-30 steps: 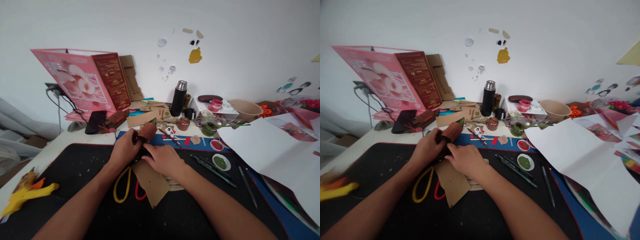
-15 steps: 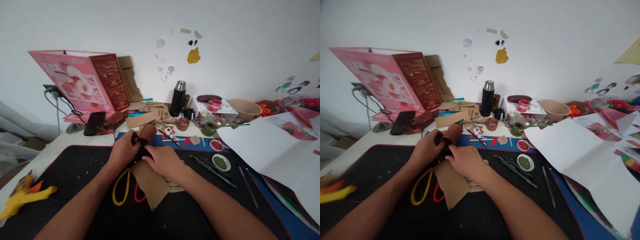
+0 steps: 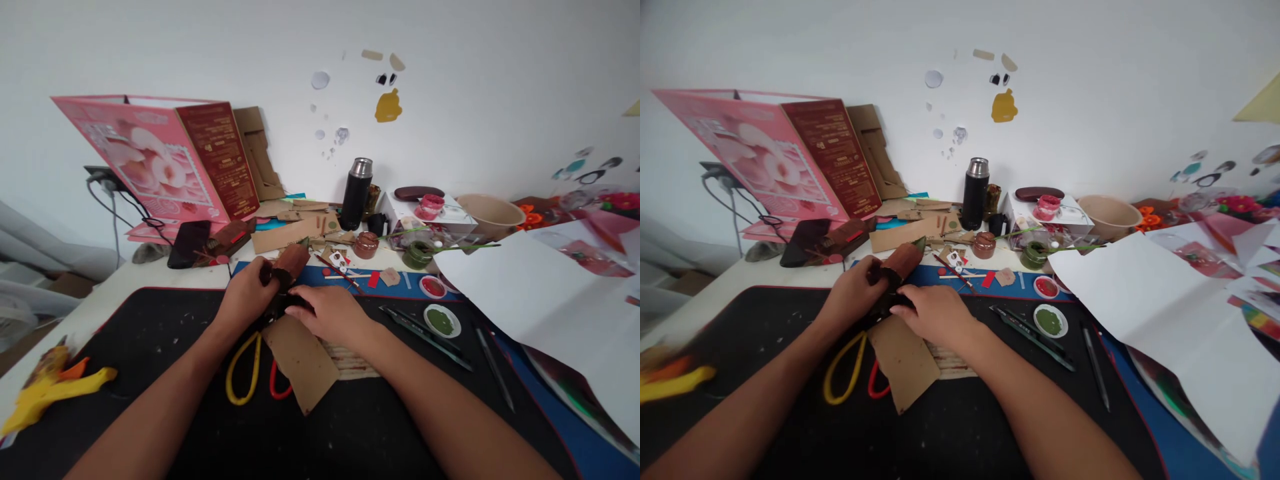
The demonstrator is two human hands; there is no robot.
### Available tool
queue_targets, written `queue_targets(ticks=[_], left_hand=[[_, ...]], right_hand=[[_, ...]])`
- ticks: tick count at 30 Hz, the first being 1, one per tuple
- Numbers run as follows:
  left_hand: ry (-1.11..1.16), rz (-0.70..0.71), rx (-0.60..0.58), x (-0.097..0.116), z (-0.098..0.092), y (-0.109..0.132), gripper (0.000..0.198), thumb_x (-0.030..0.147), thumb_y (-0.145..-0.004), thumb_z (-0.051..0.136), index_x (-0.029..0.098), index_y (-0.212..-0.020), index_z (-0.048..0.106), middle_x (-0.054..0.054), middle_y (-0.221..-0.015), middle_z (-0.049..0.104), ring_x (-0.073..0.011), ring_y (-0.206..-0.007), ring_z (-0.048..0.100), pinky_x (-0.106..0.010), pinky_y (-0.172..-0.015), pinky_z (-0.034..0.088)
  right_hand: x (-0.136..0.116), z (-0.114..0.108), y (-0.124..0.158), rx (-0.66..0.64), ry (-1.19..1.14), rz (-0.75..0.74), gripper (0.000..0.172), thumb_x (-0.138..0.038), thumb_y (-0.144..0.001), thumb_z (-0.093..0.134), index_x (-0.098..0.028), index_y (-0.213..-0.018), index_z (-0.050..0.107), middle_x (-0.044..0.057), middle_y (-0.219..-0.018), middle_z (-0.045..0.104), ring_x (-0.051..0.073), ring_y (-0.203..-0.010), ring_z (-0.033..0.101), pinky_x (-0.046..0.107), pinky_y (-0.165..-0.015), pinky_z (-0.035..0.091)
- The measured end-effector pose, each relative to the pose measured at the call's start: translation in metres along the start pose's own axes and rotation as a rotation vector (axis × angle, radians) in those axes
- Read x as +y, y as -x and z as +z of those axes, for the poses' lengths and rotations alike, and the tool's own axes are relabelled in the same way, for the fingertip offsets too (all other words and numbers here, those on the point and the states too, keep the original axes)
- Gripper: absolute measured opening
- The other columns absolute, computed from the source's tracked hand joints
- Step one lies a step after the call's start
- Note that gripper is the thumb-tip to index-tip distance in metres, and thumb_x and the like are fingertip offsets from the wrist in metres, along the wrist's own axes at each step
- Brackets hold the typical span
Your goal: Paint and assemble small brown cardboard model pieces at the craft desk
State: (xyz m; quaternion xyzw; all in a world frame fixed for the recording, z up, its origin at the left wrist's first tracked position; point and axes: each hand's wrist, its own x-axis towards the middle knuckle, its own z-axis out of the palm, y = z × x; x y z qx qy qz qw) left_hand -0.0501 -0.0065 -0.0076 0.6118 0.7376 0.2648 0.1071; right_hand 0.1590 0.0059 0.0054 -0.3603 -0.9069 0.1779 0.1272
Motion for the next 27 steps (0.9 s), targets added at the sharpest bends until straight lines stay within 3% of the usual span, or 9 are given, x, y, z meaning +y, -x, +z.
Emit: queue_targets(ticks=[6,9,12,16,22,27], left_hand=[[0.094,-0.002,0.005,-0.001,0.001,-0.002,0.027,0.045,-0.081,0.052,0.023,-0.096,0.059,-0.008,-0.09,0.074,-0.0279,-0.082,0.069,-0.035,-0.07,0.046],[0.112,-0.008,0.003,-0.001,0.001,-0.003,0.027,0.046,-0.08,0.052,0.023,-0.094,0.059,-0.008,-0.09,0.074,-0.0275,-0.082,0.068,-0.035,-0.071,0.046],[0.116,-0.015,-0.009,-0.002,0.002,-0.003,0.026,0.046,-0.08,0.053,0.024,-0.093,0.058,-0.008,-0.091,0.074,-0.0275,-0.083,0.069,-0.035,-0.071,0.046],[0.128,-0.02,-0.02,-0.001,0.004,-0.003,0.025,0.045,-0.079,0.053,0.024,-0.093,0.057,-0.008,-0.091,0.073,-0.0275,-0.083,0.068,-0.035,-0.071,0.047],[0.149,-0.037,-0.03,-0.003,0.007,-0.004,0.026,0.041,-0.078,0.054,0.023,-0.096,0.056,-0.009,-0.096,0.074,-0.0275,-0.087,0.069,-0.035,-0.077,0.05],[0.172,-0.032,-0.046,-0.006,0.009,-0.004,0.027,0.039,-0.081,0.056,0.023,-0.102,0.06,-0.009,-0.1,0.075,-0.0272,-0.089,0.07,-0.037,-0.08,0.052]], right_hand=[[0.001,-0.006,0.002,-0.122,-0.04,-0.049,0.047,-0.058,-0.099,0.068,-0.024,-0.131,0.075,0.007,-0.099,0.083,0.027,-0.091,0.076,0.034,-0.075,0.048],[0.0,-0.003,0.003,-0.141,-0.006,-0.109,0.053,-0.064,-0.094,0.072,-0.024,-0.129,0.075,0.008,-0.103,0.082,0.028,-0.095,0.075,0.034,-0.075,0.046],[0.002,0.0,0.004,-0.149,0.03,-0.128,0.052,-0.065,-0.091,0.075,-0.022,-0.121,0.076,0.009,-0.105,0.082,0.029,-0.096,0.075,0.033,-0.074,0.045],[0.004,0.001,0.001,-0.164,-0.007,-0.09,0.045,-0.061,-0.089,0.08,-0.021,-0.109,0.077,0.007,-0.094,0.08,0.026,-0.088,0.073,0.031,-0.068,0.04],[0.002,-0.009,-0.002,-0.181,-0.289,0.026,0.022,-0.041,-0.091,0.083,-0.02,-0.092,0.076,0.0,-0.077,0.074,0.015,-0.067,0.063,0.026,-0.061,0.035],[0.003,-0.021,0.002,-0.19,-0.564,0.133,0.017,-0.034,-0.093,0.079,-0.02,-0.087,0.071,-0.005,-0.064,0.066,0.013,-0.056,0.062,0.024,-0.056,0.039]])
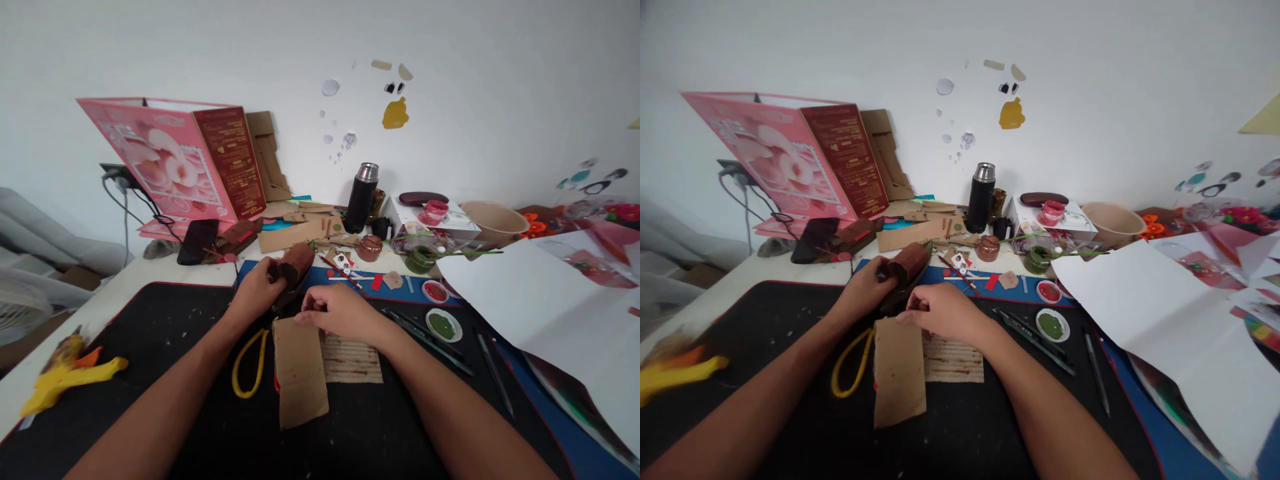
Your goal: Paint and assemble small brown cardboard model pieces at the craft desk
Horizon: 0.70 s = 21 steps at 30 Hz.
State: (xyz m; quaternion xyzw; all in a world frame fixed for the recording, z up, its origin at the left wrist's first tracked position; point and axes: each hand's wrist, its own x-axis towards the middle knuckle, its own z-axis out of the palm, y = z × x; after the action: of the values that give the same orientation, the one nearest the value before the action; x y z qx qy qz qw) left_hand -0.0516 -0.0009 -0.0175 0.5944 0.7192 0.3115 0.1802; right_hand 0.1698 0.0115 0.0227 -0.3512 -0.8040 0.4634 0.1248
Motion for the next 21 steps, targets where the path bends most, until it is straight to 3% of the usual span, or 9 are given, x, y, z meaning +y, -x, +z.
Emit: queue_targets(ticks=[5,10,21], left_hand=[[0.075,0.025,-0.04,0.001,-0.003,-0.001,0.026,0.038,-0.081,0.059,0.022,-0.101,0.062,-0.009,-0.104,0.077,-0.0275,-0.095,0.072,-0.038,-0.087,0.054],[0.091,0.045,-0.054,0.0,-0.003,-0.001,0.028,0.042,-0.083,0.061,0.021,-0.102,0.064,-0.01,-0.102,0.078,-0.0285,-0.095,0.072,-0.039,-0.085,0.054],[0.169,0.035,-0.115,0.003,-0.003,0.002,0.039,0.044,-0.083,0.065,0.021,-0.115,0.063,-0.012,-0.107,0.079,-0.0304,-0.097,0.075,-0.041,-0.083,0.055]], right_hand=[[0.007,-0.014,0.002,0.138,-0.184,-0.016,0.019,-0.038,-0.095,0.072,-0.021,-0.089,0.065,-0.005,-0.064,0.063,0.012,-0.05,0.059,0.023,-0.049,0.041],[0.013,-0.02,-0.001,0.318,-0.245,-0.072,0.03,-0.051,-0.095,0.069,-0.023,-0.09,0.06,-0.009,-0.054,0.058,0.012,-0.045,0.057,0.023,-0.05,0.042],[0.011,-0.032,0.005,0.69,-0.034,-0.211,0.024,-0.046,-0.095,0.068,-0.024,-0.088,0.062,-0.007,-0.055,0.058,0.014,-0.049,0.058,0.028,-0.056,0.046]])
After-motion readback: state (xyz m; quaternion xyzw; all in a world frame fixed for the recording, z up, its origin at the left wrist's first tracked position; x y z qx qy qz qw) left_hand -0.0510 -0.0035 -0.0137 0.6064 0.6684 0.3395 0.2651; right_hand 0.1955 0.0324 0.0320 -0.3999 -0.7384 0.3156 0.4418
